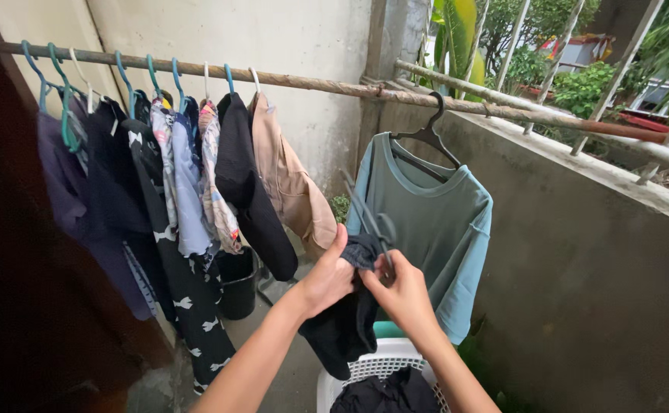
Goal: The person hangs a light blue t-shirt on a hanger and places it on a clothesline. Then the person takes a pair of black shorts from a laundry basket, puts them on a hanger, and hangs them on the line. Finally, the person hangs a pair of black pants on a hanger and places them on the line.
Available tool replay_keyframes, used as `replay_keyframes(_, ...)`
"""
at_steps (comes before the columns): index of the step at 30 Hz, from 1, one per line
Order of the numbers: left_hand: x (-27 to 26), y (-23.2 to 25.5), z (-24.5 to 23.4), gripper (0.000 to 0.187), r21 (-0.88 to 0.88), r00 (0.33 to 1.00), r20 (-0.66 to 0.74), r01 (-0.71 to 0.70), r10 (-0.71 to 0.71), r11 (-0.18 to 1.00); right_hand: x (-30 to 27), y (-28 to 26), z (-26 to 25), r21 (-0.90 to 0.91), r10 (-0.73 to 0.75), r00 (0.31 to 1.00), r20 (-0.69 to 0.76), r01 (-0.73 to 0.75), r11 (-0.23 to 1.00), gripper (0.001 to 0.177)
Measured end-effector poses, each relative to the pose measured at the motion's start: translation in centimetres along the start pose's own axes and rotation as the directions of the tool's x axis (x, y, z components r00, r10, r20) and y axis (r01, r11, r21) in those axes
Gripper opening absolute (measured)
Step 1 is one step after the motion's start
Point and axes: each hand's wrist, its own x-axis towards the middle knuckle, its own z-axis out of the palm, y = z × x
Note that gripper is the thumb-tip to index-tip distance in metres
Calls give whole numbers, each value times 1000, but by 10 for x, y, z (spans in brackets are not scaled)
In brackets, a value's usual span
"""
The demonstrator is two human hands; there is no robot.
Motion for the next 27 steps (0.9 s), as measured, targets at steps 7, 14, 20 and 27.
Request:
replay_keyframes(7, -15, -45, -36, 64, 378, 953, -238, -87, 188, 922, 23, 9, 6, -138, -2, 994, -108, -13, 990, 23)
replay_keyframes(14, -90, -218, -97, 65, 316, 645, -696, -121, 316, 941, 40, 20, -8, -18, 177, 982, -58, -179, 984, 18)
replay_keyframes(20, -47, -321, -91, 106, -144, 681, -681, 236, -269, 961, 46, 16, -4, 18, 115, 992, -48, -115, 993, 20)
replay_keyframes(27, -4, -275, -85, 45, 181, 710, -682, -72, 178, 981, 47, 32, -17, -52, -78, 994, -78, 75, 996, 16)
